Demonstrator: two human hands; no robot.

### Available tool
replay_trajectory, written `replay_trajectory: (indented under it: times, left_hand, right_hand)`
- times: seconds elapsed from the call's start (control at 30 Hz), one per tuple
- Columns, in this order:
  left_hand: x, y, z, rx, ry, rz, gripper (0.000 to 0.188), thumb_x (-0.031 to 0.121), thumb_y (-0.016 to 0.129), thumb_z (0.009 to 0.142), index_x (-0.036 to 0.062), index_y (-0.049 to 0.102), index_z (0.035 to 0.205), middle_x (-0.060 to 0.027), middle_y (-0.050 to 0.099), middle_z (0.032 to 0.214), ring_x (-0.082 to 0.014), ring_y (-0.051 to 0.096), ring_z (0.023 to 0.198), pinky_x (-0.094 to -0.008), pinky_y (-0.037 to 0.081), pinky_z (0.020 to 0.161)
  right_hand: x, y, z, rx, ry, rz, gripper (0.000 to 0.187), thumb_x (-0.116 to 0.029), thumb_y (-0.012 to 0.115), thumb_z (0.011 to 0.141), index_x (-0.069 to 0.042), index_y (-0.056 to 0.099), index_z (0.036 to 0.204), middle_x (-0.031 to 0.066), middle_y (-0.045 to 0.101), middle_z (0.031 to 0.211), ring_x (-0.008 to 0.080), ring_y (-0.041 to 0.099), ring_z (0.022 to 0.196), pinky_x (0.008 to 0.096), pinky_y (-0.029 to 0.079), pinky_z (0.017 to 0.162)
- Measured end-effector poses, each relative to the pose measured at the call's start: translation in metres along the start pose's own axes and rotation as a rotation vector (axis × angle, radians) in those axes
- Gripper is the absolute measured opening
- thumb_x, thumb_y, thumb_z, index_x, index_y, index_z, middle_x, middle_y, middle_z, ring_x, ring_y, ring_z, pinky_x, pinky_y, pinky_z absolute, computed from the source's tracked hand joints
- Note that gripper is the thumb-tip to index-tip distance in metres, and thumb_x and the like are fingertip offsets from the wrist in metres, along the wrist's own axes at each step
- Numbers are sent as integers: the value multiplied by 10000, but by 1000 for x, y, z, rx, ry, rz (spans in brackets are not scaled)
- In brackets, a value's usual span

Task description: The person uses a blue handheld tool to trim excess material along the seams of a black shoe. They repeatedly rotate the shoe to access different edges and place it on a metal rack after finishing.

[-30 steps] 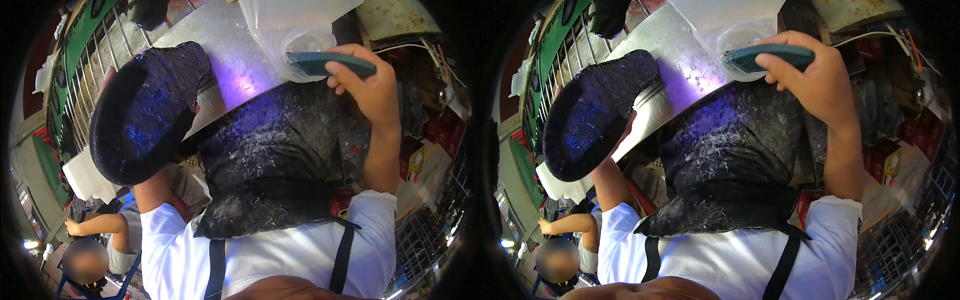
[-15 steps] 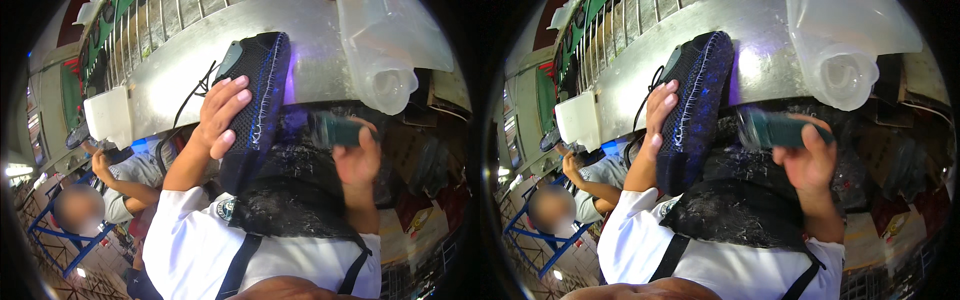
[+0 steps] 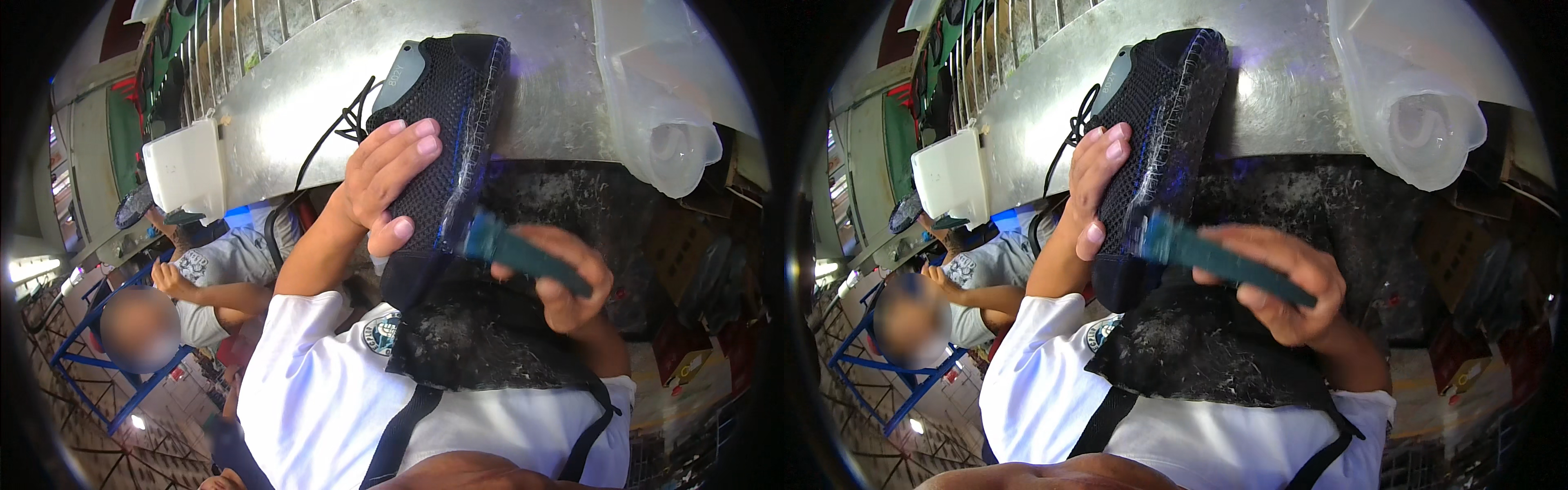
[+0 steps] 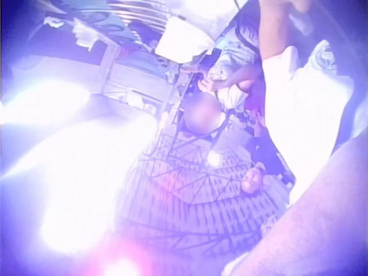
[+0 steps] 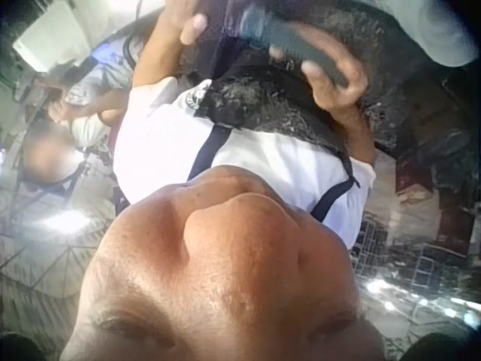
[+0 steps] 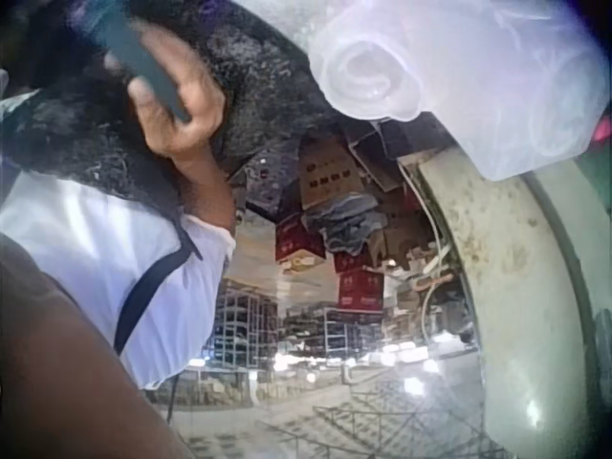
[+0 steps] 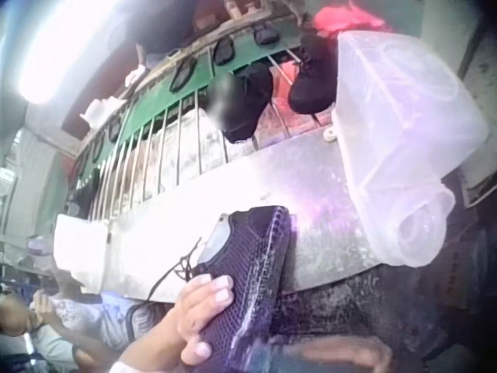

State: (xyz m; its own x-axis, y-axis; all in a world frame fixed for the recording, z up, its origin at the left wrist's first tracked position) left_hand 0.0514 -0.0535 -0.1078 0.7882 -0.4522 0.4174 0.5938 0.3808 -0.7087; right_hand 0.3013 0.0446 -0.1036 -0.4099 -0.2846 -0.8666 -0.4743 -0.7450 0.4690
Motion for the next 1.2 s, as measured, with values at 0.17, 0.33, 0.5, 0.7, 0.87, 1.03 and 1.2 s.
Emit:
replay_trajectory:
  times: [0.17,0.33,0.5,0.7,0.87,1.03,1.2]
  left_hand:
    - [0,-5,2,-41,-25,-27,642,351,324,855,-157,575,1156,-291,618,1181,-403,596,1141,-467,392,1045]
    - [-7,-1,5,21,119,-5,486,316,308,925,-42,577,1112,-293,618,1169,-432,617,1090,-508,415,1011]
    - [-6,-9,8,-99,116,23,371,315,315,941,106,439,1221,-275,620,1159,-419,637,1043,-518,437,982]
    - [-16,-5,8,-50,281,45,354,335,307,952,159,410,1241,-254,624,1159,-408,644,1026,-506,443,971]
    - [-4,-13,15,-142,147,11,408,357,292,953,110,450,1236,-241,626,1167,-391,640,1039,-493,436,984]
    - [-9,-8,13,-86,244,27,391,356,286,962,139,416,1260,-242,624,1167,-390,640,1032,-498,437,984]
    - [-8,-11,15,-122,247,47,361,347,284,977,180,366,1286,-244,620,1165,-388,644,1020,-505,438,983]
  right_hand:
    - [-14,-21,19,-123,11,-4,270,-19,641,882,126,603,1107,241,684,957,233,699,744,331,578,696]
    - [9,-36,58,370,72,-136,261,-20,682,871,98,619,1095,161,692,933,202,667,798,300,547,740]
    - [-13,-32,53,-76,-286,-499,271,-63,754,798,80,640,998,225,689,955,299,701,869,353,564,761]
    - [-19,-31,51,73,-96,-348,223,25,722,784,89,641,982,217,685,948,240,684,818,302,539,730]
    - [-16,-23,54,268,-76,-406,200,65,694,797,103,629,983,184,678,952,173,656,812,266,512,705]
    - [-12,-14,56,387,-59,-430,216,69,680,817,119,616,1017,177,673,952,157,660,799,253,527,703]
    - [-2,-18,58,414,-97,-390,221,64,651,858,127,605,1065,172,675,962,151,673,793,246,553,711]
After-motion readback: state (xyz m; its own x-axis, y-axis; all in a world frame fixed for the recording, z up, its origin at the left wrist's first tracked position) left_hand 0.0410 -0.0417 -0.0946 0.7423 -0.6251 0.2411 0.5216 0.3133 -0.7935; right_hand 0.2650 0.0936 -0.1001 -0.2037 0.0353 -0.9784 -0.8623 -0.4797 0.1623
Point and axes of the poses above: each hand's wrist, its own z-axis towards the middle knuckle, its own y-axis out of the palm, x = y × z, the point moved 1 cm from there along z, towards the middle knuckle
